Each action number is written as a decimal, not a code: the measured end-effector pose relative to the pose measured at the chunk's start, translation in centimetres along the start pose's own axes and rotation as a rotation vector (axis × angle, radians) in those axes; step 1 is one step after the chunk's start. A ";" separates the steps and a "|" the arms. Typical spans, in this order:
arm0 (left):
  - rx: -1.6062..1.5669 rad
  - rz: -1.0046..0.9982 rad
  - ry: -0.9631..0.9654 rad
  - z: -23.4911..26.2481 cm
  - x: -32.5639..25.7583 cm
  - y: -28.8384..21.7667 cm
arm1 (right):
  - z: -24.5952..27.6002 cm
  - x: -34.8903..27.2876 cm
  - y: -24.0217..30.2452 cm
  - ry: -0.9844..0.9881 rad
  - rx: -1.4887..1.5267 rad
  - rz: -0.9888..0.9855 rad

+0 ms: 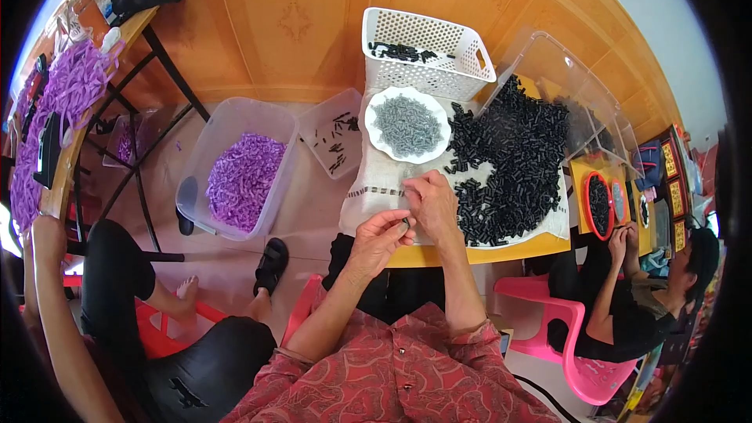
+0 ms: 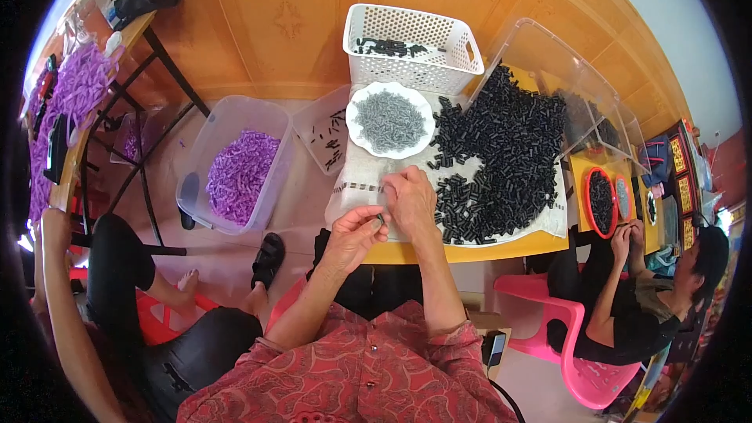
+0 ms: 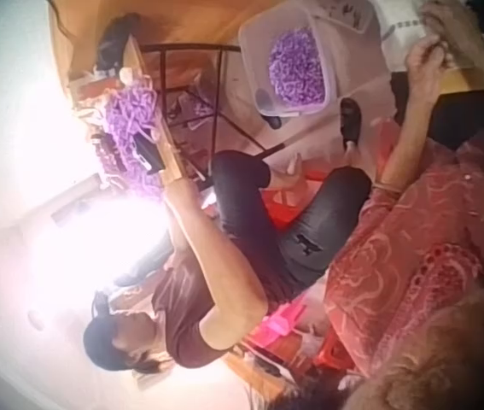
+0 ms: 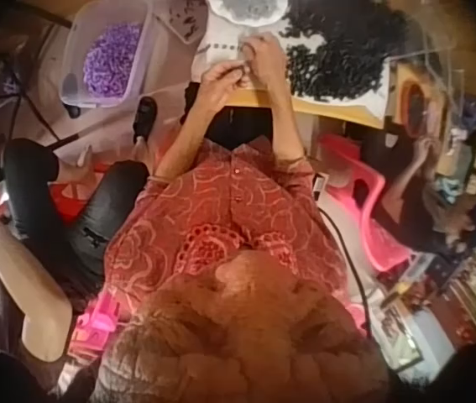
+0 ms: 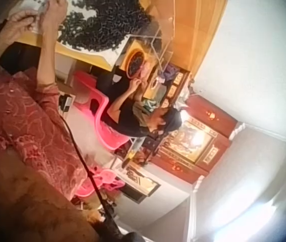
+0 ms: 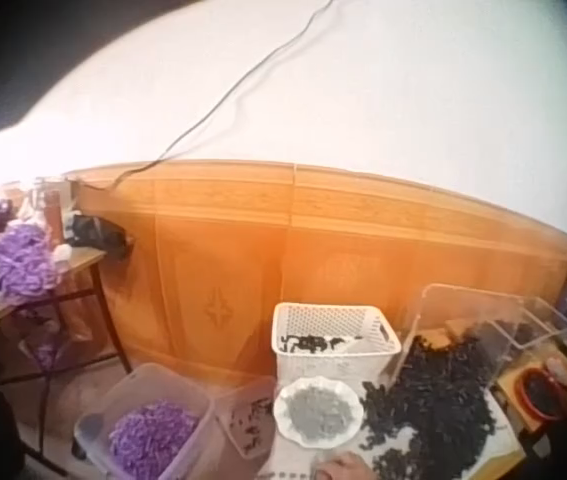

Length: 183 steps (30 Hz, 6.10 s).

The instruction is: Assembling plastic components by inserting small white pieces into black tubes.

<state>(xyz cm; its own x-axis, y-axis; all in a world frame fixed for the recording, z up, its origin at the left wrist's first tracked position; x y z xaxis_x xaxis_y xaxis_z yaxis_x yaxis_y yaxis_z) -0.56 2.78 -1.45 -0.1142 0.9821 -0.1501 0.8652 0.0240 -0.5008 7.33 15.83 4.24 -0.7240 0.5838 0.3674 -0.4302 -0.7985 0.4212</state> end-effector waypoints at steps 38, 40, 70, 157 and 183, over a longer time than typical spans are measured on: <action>-0.395 0.069 -0.030 -1.0 -0.7 0.2 | 3.3 -5.8 5.0 -0.196 0.959 -0.246; -0.392 0.068 -0.034 -1.0 -0.6 0.2 | 3.2 -5.8 5.0 -0.205 0.889 -0.218; -0.405 0.125 -0.038 -1.7 -1.2 -0.5 | 3.1 -7.4 0.5 -0.172 0.012 -0.197; -0.438 0.088 -0.081 -3.3 -1.9 -0.1 | 2.6 -6.6 6.8 -0.425 0.533 -0.139; -0.246 0.057 -0.073 -2.6 -1.5 -0.3 | 6.0 -4.6 5.3 -0.104 0.440 0.066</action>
<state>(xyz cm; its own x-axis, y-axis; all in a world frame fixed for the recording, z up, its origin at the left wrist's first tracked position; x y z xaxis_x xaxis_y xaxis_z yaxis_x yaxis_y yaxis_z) 0.58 1.75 1.14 -0.0895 0.9671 -0.2380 0.9630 0.0230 -0.2685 11.66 9.77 9.77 -0.6744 0.5633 0.4773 -0.0983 -0.7092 0.6981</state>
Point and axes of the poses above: each hand's wrist, its own x-axis towards the middle knuckle, its own z-axis out of the back of the hand, y = z × x, the point moved 1 cm from there along x, towards the middle knuckle, and after that the axes turned 10 degrees about z, right-handed, at the moved point
